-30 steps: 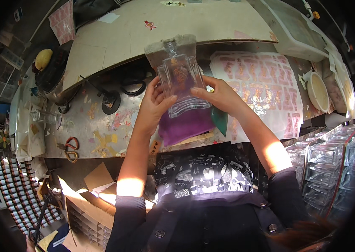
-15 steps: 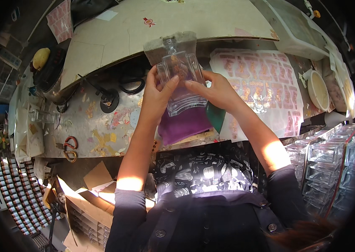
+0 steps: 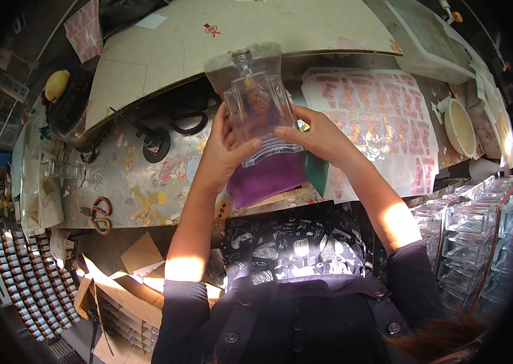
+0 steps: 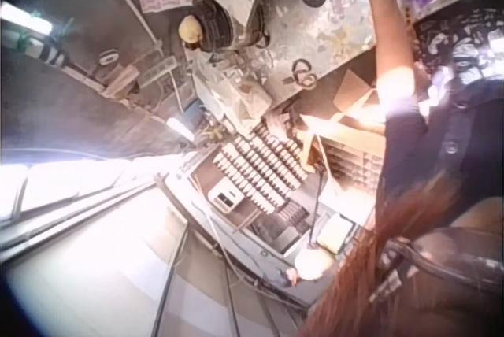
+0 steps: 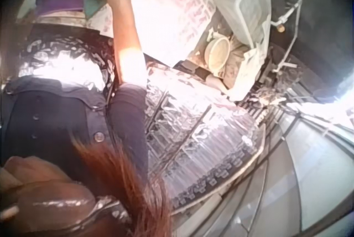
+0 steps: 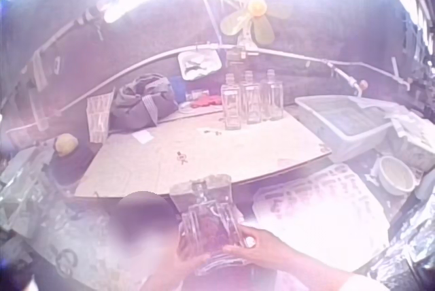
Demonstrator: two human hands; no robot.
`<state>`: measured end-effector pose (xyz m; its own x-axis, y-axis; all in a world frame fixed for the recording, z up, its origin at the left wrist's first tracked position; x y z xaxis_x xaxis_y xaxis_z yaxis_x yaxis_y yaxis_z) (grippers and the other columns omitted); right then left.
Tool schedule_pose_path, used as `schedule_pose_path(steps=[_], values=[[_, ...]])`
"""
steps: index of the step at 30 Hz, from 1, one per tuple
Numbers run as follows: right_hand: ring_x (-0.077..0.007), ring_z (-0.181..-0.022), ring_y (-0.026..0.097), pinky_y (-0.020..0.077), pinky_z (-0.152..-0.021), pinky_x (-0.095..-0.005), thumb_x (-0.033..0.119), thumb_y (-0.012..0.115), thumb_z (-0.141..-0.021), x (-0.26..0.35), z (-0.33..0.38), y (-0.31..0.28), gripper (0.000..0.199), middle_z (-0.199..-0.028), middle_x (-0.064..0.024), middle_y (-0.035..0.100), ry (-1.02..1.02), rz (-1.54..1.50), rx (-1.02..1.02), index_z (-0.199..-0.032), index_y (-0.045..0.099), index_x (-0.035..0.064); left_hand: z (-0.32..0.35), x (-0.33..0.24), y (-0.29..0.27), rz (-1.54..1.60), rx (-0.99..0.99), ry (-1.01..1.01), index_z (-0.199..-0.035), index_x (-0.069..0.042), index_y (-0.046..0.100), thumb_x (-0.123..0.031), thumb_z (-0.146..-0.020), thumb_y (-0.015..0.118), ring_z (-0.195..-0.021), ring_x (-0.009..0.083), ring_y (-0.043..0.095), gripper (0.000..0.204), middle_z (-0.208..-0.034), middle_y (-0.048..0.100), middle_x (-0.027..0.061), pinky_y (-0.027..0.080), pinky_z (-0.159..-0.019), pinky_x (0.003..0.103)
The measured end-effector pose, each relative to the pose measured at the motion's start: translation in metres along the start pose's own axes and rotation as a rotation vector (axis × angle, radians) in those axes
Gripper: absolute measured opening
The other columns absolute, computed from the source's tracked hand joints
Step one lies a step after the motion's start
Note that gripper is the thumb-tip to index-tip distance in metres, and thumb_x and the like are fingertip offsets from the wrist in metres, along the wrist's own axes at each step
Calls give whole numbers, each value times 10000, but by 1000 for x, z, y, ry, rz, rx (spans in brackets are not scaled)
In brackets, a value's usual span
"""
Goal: The person applies gold foil stickers to clear glass bottles. They pick up a bottle, place a sticker on it, and smooth it down with a green plastic scraper. The person then places the finished bottle into a cardboard box and repeats the process with a new bottle.
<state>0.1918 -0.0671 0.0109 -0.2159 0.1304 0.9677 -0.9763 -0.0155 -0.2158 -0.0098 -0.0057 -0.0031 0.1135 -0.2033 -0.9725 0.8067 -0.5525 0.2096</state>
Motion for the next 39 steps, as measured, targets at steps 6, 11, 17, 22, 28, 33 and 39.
schedule_pose_path(steps=[6, 11, 17, 22, 28, 33, 39], values=[[-171, -985, 593, 436, -900, -310, 415, 713, -798, -6, -2, 0, 562, -1032, -96, 651, 2, -34, 14, -1183, 615, 18, -2, -1, -4, 95, 9, -36, -1495, -58, 148, -124, -772, 770, -1273, 263, 452, 956, -1345, 410, 165, 419, -1013, 350], [-173, -950, 603, 454, -862, -308, 450, 706, -799, -4, -4, 4, 578, -1011, -99, 649, 39, 7, -31, -1173, 621, 18, -5, -1, 1, -4, -35, -15, -1488, -53, 176, -160, -789, 765, -1222, 257, 492, 921, -1319, 429, 167, 431, -995, 349], [-171, -934, 607, 458, -846, -307, 462, 697, -808, -6, -5, 5, 571, -996, -100, 652, 24, 7, -38, -1157, 629, 15, -4, 0, -1, 10, -21, 14, -1481, -45, 191, -165, -806, 751, -1195, 246, 512, 886, -1298, 453, 160, 443, -979, 343], [-170, -940, 610, 460, -846, -310, 458, 700, -805, -2, -7, 5, 564, -998, -103, 653, 29, 18, -73, -1147, 631, 15, -7, -5, 1, 41, -46, -38, -1480, -41, 196, -153, -809, 747, -1204, 235, 507, 876, -1312, 448, 160, 440, -982, 335], [-169, -961, 607, 457, -864, -309, 411, 730, -783, -2, -1, 7, 576, -1017, -100, 650, 10, 29, -70, -1182, 609, 14, -2, -1, 2, -3, -5, 10, -1492, -49, 149, -119, -790, 758, -1236, 243, 482, 931, -1335, 436, 163, 421, -1008, 333], [-164, -975, 602, 453, -878, -303, 369, 749, -771, -4, 1, 5, 575, -1037, -99, 644, 10, -5, -47, -1200, 600, 17, -1, 5, 0, -4, 38, 71, -1495, -68, 147, -101, -774, 766, -1256, 251, 465, 951, -1327, 437, 162, 422, -1010, 341], [-155, -985, 597, 452, -884, -301, 352, 750, -773, 0, 0, 6, 569, -1057, -95, 636, 35, -40, -22, -1209, 596, 20, -2, -4, 10, 13, -31, 6, -1491, -70, 165, -82, -763, 758, -1242, 250, 474, 939, -1313, 441, 162, 416, -1012, 346]])
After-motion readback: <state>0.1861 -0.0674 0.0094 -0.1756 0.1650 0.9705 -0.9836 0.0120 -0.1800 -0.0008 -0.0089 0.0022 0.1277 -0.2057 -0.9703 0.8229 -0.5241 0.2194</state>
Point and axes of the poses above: each hand's wrist, its own z-axis away from the middle knuckle, its own y-axis out of the palm, x = y × z, the point moved 1 cm from there along -z, towards the middle knuckle
